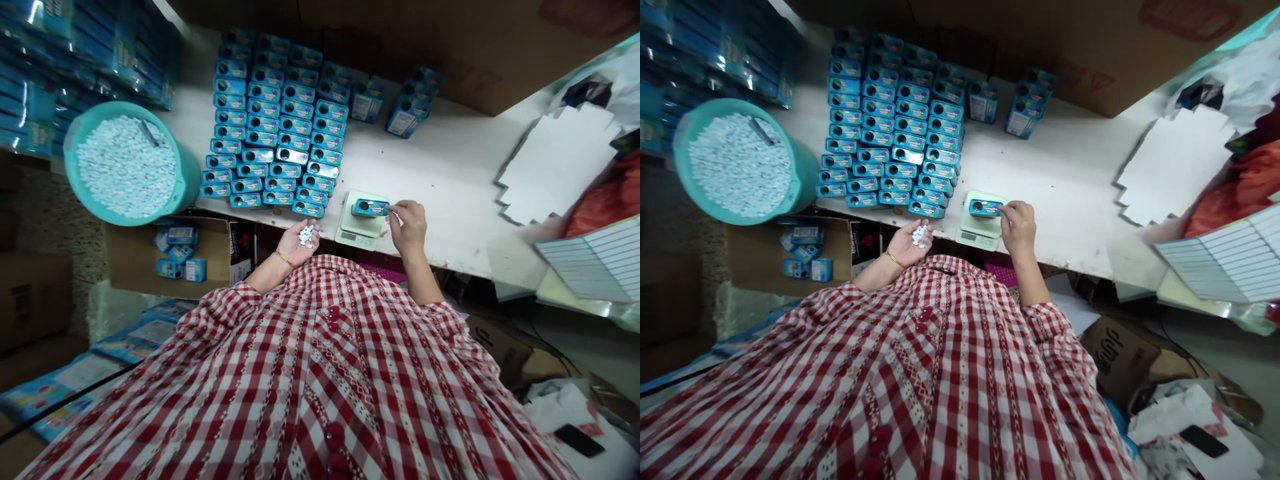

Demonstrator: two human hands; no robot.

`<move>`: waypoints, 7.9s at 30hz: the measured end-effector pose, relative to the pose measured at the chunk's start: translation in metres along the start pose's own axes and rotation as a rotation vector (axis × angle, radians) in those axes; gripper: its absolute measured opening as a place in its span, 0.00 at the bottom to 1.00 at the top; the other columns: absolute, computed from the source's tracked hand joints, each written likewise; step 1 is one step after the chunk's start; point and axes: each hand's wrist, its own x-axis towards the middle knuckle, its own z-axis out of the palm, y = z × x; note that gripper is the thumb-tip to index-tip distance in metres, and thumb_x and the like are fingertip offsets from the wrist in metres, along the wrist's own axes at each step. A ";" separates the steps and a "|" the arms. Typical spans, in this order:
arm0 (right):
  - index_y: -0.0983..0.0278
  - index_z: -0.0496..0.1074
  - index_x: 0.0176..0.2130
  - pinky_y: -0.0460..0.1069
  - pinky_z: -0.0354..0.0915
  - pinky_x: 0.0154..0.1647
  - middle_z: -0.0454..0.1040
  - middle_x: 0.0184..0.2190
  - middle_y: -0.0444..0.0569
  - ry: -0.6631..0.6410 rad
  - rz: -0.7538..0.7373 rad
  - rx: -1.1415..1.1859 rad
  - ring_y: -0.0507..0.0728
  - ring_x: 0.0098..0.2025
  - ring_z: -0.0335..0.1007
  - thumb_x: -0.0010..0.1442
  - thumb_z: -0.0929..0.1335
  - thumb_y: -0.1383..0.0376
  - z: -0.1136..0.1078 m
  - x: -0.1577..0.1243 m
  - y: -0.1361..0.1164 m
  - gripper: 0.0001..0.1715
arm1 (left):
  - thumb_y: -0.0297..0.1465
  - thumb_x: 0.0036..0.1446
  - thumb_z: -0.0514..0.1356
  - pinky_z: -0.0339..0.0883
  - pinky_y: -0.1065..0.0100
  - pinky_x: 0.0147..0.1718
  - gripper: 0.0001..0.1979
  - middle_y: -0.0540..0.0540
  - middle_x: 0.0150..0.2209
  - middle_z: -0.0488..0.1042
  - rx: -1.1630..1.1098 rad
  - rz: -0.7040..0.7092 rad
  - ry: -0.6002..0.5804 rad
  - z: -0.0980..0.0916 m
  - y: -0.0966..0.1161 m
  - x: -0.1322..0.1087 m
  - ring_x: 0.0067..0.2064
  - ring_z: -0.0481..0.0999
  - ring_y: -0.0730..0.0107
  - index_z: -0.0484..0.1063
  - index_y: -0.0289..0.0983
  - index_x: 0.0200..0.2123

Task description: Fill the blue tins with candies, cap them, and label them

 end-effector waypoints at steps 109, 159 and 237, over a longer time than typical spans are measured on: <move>0.71 0.66 0.48 0.51 0.67 0.43 0.68 0.46 0.58 -0.828 -0.523 -0.064 0.59 0.47 0.63 0.63 0.58 0.73 0.047 -0.011 -0.144 0.16 | 0.26 0.61 0.48 0.72 0.69 0.36 0.14 0.47 0.21 0.72 0.086 -0.045 0.053 -0.034 -0.003 0.001 0.23 0.73 0.74 0.70 0.30 0.28; 0.63 0.71 0.48 0.60 0.55 0.46 0.60 0.56 0.60 -0.175 0.078 -0.552 0.66 0.54 0.53 0.63 0.56 0.68 0.057 0.236 0.081 0.20 | 0.25 0.60 0.50 0.62 0.78 0.16 0.13 0.44 0.22 0.72 0.027 0.078 0.218 -0.023 0.010 -0.007 0.20 0.70 0.76 0.68 0.31 0.25; 0.63 0.74 0.35 0.50 0.68 0.38 0.75 0.32 0.49 0.239 0.137 0.267 0.54 0.35 0.71 0.60 0.62 0.66 -0.014 0.007 -0.009 0.10 | 0.21 0.59 0.52 0.73 0.73 0.38 0.14 0.42 0.32 0.78 0.222 0.200 0.035 0.041 0.004 0.014 0.35 0.79 0.72 0.71 0.28 0.47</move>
